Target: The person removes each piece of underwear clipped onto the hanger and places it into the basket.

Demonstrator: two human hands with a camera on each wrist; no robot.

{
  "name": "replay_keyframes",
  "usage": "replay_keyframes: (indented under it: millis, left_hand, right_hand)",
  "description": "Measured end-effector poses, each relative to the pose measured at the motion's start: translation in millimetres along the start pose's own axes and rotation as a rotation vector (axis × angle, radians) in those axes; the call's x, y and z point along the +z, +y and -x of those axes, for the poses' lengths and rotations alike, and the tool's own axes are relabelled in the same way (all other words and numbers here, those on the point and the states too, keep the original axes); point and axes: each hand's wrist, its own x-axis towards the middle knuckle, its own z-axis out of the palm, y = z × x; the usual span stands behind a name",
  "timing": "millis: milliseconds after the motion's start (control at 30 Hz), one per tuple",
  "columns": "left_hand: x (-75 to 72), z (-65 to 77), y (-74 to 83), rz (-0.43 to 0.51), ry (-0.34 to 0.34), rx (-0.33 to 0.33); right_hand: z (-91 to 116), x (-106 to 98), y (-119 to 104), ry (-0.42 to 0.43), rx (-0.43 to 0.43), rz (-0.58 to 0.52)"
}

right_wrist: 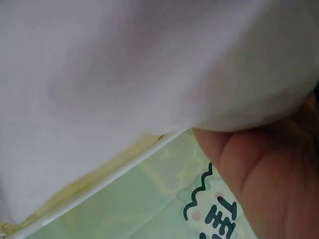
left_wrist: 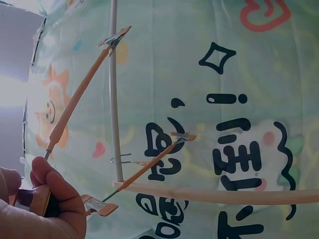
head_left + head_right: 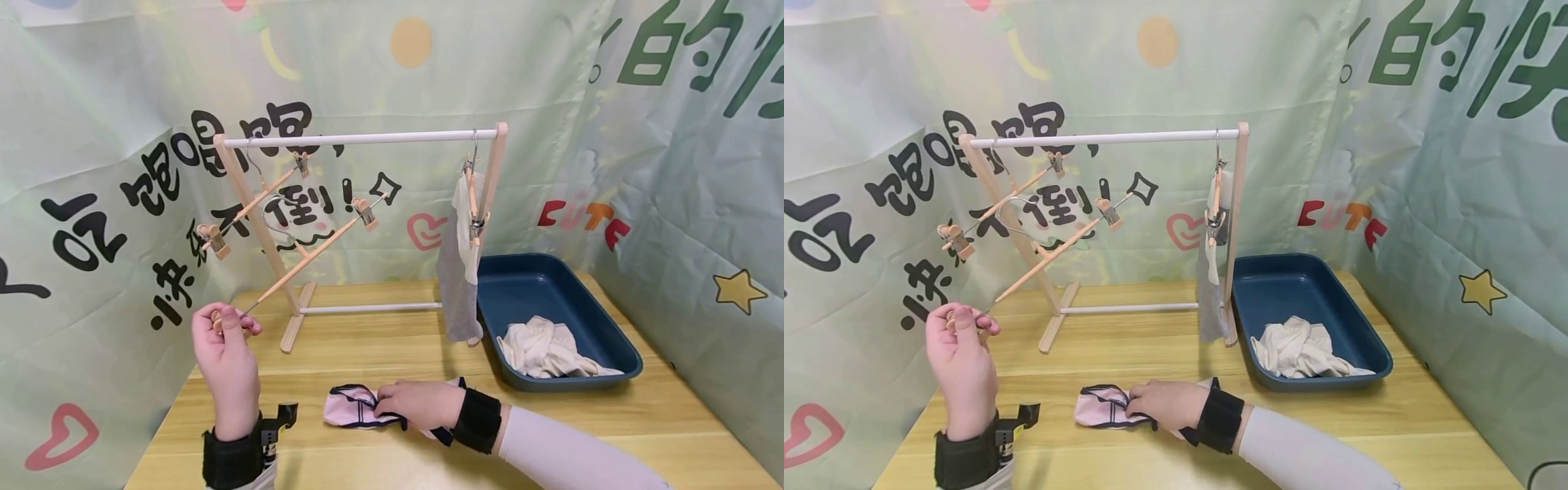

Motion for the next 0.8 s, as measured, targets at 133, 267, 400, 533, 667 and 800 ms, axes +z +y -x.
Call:
replay_keyframes:
  millis: [133,267,400,533,667,800]
  left_hand:
    - [0.5,0.5,0.3,0.001,-0.002,0.001]
    - [0.6,0.8,0.4,0.005,-0.003,0.006]
    - [0.5,1.2,0.4,0.017,-0.001,0.001]
    - [0.5,1.4,0.5,0.017,0.002,-0.005]
    - [0.4,1.2,0.9,0.003,0.0,-0.004]
    - [0.5,1.3,1.0,0.0,-0.001,0.006]
  right_hand:
    - [1,0,-1,0.022,-0.004,0.037]
    - [2,-3,-3,0.031,0.009,0.085]
    - [4,-5,-5,0.067,0.001,0.165]
    - [7,-5,-5,0.131,-0.015,0.212]
    - [9,-6,-3,0.184,-0.017,0.245]
    - [15,-10,-2,0.213,-0.002,0.28]
